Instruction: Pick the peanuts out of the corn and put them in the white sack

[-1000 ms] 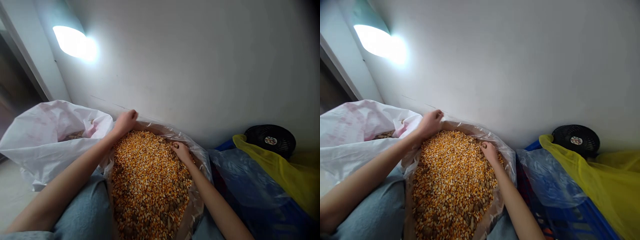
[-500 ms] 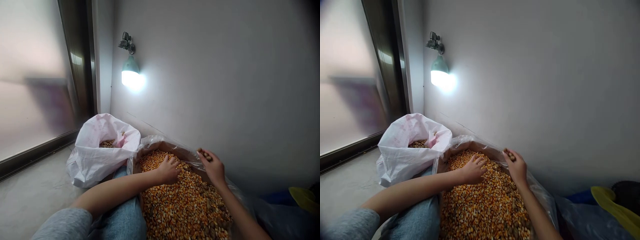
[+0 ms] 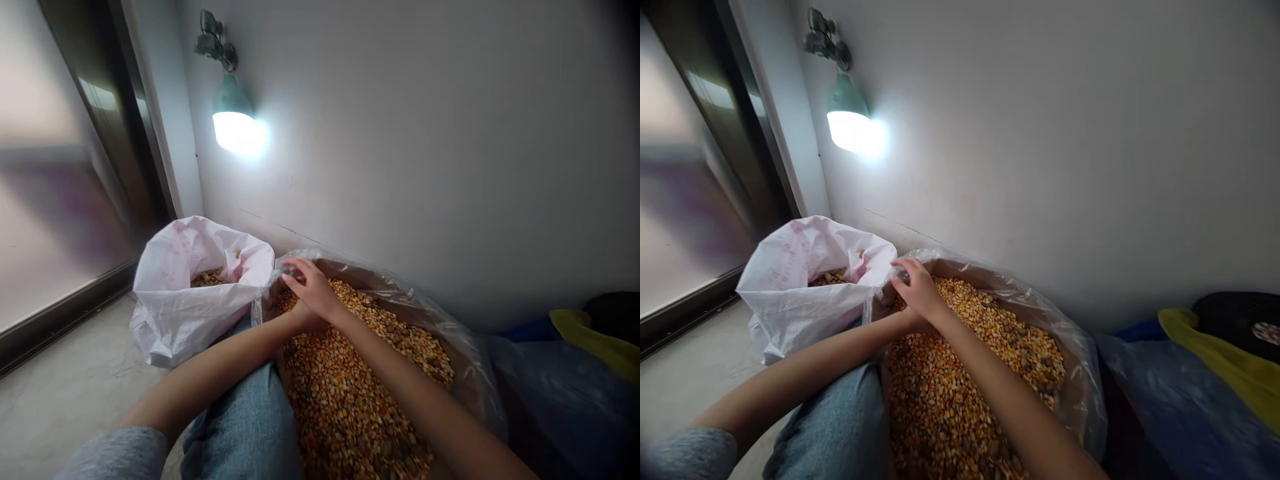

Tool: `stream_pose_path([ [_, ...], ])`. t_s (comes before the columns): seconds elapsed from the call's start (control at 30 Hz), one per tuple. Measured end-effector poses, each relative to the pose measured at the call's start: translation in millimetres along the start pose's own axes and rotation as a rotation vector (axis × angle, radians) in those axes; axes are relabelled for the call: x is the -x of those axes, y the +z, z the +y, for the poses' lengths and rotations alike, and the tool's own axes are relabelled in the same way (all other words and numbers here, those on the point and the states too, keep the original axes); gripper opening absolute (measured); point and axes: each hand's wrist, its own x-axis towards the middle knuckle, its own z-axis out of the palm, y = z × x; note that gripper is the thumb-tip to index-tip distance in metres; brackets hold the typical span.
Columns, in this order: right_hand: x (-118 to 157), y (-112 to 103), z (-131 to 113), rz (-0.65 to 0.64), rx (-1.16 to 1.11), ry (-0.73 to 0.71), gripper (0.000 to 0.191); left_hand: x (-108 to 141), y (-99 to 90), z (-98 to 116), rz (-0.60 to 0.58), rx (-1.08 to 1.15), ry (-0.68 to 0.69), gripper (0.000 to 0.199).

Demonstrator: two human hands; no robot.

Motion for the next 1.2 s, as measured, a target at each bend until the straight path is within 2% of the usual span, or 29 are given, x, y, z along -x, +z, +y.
stream_pose_path([
  [0.07, 44, -18, 20, -0.051, 0.108, 0.030, 0.018, -3, 1.9, -4, -0.049, -0.084, 0.035, 0.027],
  [0.17, 99, -42, 43, -0.192, 0.250, 0.121, 0.019, -4, 3.1, -9, -0.097, -0.289, 0.119, 0.020],
  [0.23, 124, -50, 54, -0.313, 0.328, 0.136, 0.021, -3, 3.0, -11, -0.105, -0.482, 0.175, 0.023],
  [0.3, 137, -52, 60, -0.441, 0.400, 0.097, 0.022, -2, 3.0, -12, -0.108, -0.644, 0.213, 0.027],
  [0.37, 140, -49, 61, -0.531, 0.471, 0.024, 0.024, -2, 3.6, -14, -0.103, -0.708, 0.232, 0.028],
  [0.53, 140, -24, 46, -0.597, 0.616, -0.242, 0.031, 2, 6.9, -18, -0.068, -0.758, 0.328, 0.033],
  [0.67, 158, 5, 29, -0.776, 0.650, -0.448, 0.029, 6, 7.6, -19, -0.045, -0.778, 0.374, 0.036],
  [0.73, 171, 17, 23, -0.831, 0.644, -0.470, 0.037, 6, 6.8, -20, -0.045, -0.797, 0.373, 0.036],
  [0.83, 189, 32, 18, -0.787, 0.655, -0.401, 0.051, 5, 5.9, -20, -0.072, -0.813, 0.364, 0.036],
  [0.9, 194, 38, 20, -0.722, 0.688, -0.353, 0.046, 4, 6.1, -20, -0.086, -0.806, 0.355, 0.036],
  [1.0, 190, 39, 37, -0.641, 0.733, -0.367, 0.030, 2, 7.3, -20, -0.089, -0.782, 0.343, 0.038],
  [1.1, 175, 25, 65, -0.558, 0.780, -0.438, 0.023, 2, 7.6, -19, -0.065, -0.764, 0.324, 0.040],
  [1.2, 160, 1, 90, -0.477, 0.827, -0.464, 0.021, 2, 5.9, -20, -0.034, -0.754, 0.283, 0.041],
])
